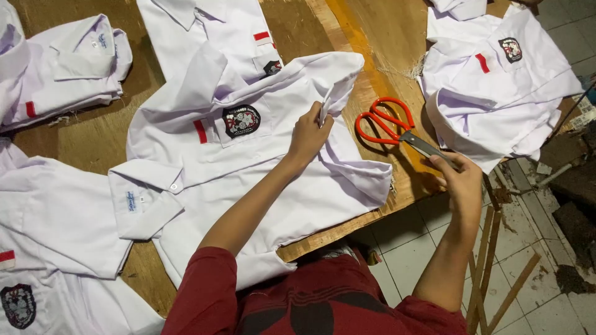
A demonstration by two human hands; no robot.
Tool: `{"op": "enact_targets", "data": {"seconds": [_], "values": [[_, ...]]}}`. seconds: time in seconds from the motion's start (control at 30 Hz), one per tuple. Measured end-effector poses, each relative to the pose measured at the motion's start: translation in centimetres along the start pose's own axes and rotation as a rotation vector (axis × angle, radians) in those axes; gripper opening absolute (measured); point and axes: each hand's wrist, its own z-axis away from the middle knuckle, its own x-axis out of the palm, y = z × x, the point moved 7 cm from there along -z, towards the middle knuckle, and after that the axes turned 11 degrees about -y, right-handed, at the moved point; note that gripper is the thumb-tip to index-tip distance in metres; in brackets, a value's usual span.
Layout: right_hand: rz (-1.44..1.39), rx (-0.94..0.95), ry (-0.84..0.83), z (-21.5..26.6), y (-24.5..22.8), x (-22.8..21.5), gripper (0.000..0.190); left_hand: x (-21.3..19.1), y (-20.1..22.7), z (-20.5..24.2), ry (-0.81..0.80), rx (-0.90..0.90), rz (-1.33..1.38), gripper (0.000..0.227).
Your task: Trimming loose threads with scissors and folding white school uniform shirts on a wooden table.
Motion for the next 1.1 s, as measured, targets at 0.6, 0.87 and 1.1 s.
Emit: {"op": "enact_targets", "data": {"seconds": [0.6,0.87,1.1], "values": [[0.44,-0.784,0.242,-4.1,-11.4,3.0,0.012,6.0,3.6,0.6,-0.5,0.202,0.559,0.047],[0.272,-0.731,0.035,-3.0,-10.0,7.2,0.018,6.1,5.5,2.9,-0.593,0.39,0.21,0.033],[0.306,-1.053,0.203,1.9,-13.9,5.9,0.014,5.0,8.1,4.3,-0.502,0.578,0.063,0.035]]}}
